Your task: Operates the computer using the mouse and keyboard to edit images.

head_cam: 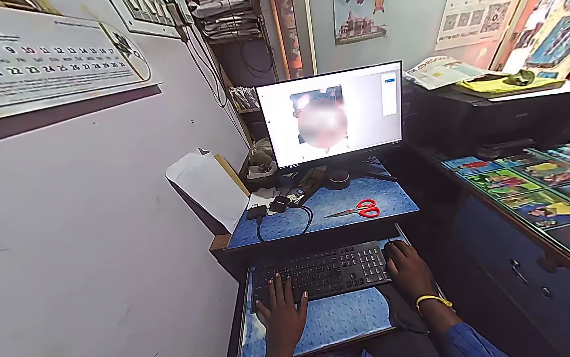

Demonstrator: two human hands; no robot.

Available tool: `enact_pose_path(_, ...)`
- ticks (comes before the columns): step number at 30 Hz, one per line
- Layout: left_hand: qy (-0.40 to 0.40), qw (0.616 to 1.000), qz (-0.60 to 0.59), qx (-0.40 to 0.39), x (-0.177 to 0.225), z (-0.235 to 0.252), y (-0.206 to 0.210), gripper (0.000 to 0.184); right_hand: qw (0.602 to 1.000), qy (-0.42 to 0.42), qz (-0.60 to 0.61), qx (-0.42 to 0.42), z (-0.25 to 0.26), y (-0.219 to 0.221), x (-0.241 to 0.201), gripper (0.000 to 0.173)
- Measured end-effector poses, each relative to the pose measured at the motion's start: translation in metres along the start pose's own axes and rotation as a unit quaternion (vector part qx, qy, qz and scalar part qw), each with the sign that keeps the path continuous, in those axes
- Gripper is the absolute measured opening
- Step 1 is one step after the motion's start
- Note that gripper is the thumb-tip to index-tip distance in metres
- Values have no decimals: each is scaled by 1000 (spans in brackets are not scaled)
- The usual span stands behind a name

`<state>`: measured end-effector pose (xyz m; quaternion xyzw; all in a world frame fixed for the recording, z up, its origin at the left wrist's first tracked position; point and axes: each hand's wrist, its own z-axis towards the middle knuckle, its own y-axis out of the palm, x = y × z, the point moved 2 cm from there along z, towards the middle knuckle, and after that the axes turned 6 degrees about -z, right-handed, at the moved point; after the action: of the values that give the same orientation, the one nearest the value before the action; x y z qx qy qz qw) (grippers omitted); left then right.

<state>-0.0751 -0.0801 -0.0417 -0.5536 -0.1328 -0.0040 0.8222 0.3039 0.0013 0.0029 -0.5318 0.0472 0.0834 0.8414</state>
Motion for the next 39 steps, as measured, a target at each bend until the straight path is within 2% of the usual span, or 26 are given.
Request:
enact_pose_path(11,15,1000,3,14,3,-1,-2,78,1000,1,3,2,1,-3,-2,45)
enact_pose_path(15,114,991,-66,19,22,0,-5,62,1000,14,4,7,2,-5,-4,45)
enact_pose_path(19,236,954,-166,80,60,1,-2,48,1000,23,-10,7,1,-8,-5,45)
enact_pose_path(21,254,954,-154,29,79,0,2,51,1000,26,-14,8,1,-9,-6,46)
enact_pose_path(23,238,963,-100,-77,91,-1,8,62,999,31,-16,-2,1,-12,-8,47)
enact_pose_path(24,231,965,-88,-91,93,-1,7,65,999,33,-17,-10,1,-13,-8,47)
enact_pose_path(27,204,970,-127,-26,83,6,-7,62,999,40,-12,-10,2,-10,-6,48)
enact_pose_path(30,134,978,-151,49,44,12,-12,58,999,44,-10,-8,0,-3,-2,53)
enact_pose_path(35,22,989,-119,83,-33,13,-17,61,998,61,-7,-8,1,1,1,56)
enact_pose_path(39,-5,988,-142,68,-56,5,-11,61,999,11,-9,29,-2,0,1,64)
